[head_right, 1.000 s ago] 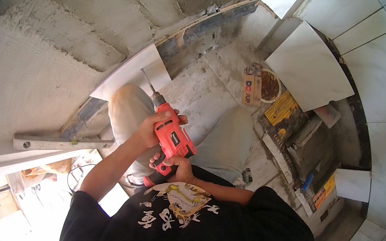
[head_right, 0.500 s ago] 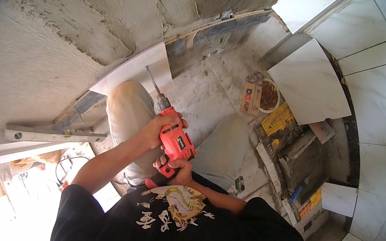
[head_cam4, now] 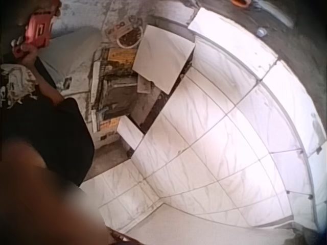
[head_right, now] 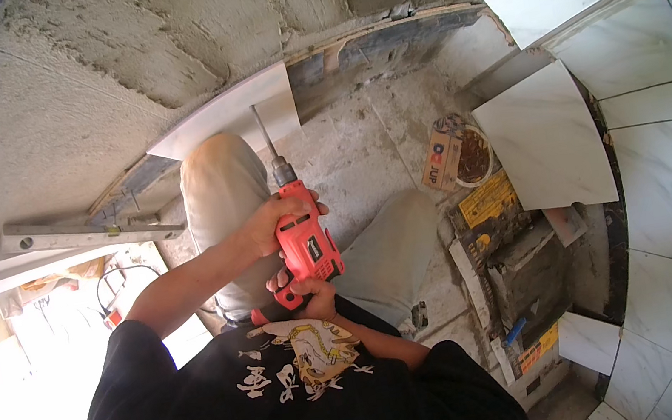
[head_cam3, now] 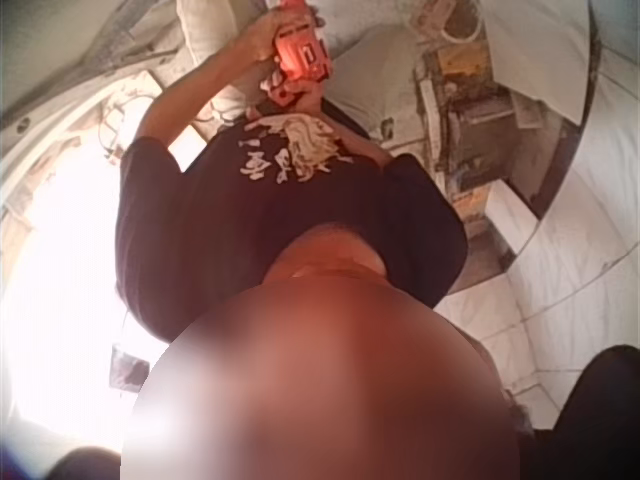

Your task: Drilling a hole into a ceramic tile using a red power drill while holding the tile against a wall.

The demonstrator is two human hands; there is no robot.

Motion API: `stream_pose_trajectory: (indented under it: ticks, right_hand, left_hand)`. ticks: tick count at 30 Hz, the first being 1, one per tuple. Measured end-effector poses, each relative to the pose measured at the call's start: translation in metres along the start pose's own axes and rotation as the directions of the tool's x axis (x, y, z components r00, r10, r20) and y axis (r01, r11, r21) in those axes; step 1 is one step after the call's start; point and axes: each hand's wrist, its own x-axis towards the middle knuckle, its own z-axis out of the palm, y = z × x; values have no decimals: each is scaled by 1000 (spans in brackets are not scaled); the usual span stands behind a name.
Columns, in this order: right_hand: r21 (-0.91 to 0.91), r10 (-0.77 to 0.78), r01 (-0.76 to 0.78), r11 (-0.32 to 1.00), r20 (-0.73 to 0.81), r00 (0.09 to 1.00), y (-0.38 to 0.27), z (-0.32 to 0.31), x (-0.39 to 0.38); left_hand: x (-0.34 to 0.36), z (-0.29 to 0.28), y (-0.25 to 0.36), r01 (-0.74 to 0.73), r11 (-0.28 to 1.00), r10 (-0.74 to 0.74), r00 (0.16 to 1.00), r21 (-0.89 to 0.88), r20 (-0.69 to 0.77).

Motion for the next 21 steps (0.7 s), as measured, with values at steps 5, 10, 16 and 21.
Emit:
stream_pose_trajectory:
  ticks: [5, 10, 16, 21]
  right_hand:
    - [5, 24, -23, 1000, -75, 997, -5, 20, -4]
    - [-14, 24, -26, 1000, -113, 993, -3, 18, -3]
    - [47, 43, -40, 998, -70, 997, -4, 9, -6]
    - [-133, -32, 19, 991, -96, 995, -4, 9, -6]
  left_hand:
    - [-1, -3, 1, -9, 1000, 9, 1000, 3, 27]
    - [-4, 0, 2, 3, 1000, -2, 999, -22, 36]
    - [-3, -1, 2, 31, 998, -28, 998, -59, 53]
    - [-1, -3, 0, -2, 997, 7, 997, -75, 77]
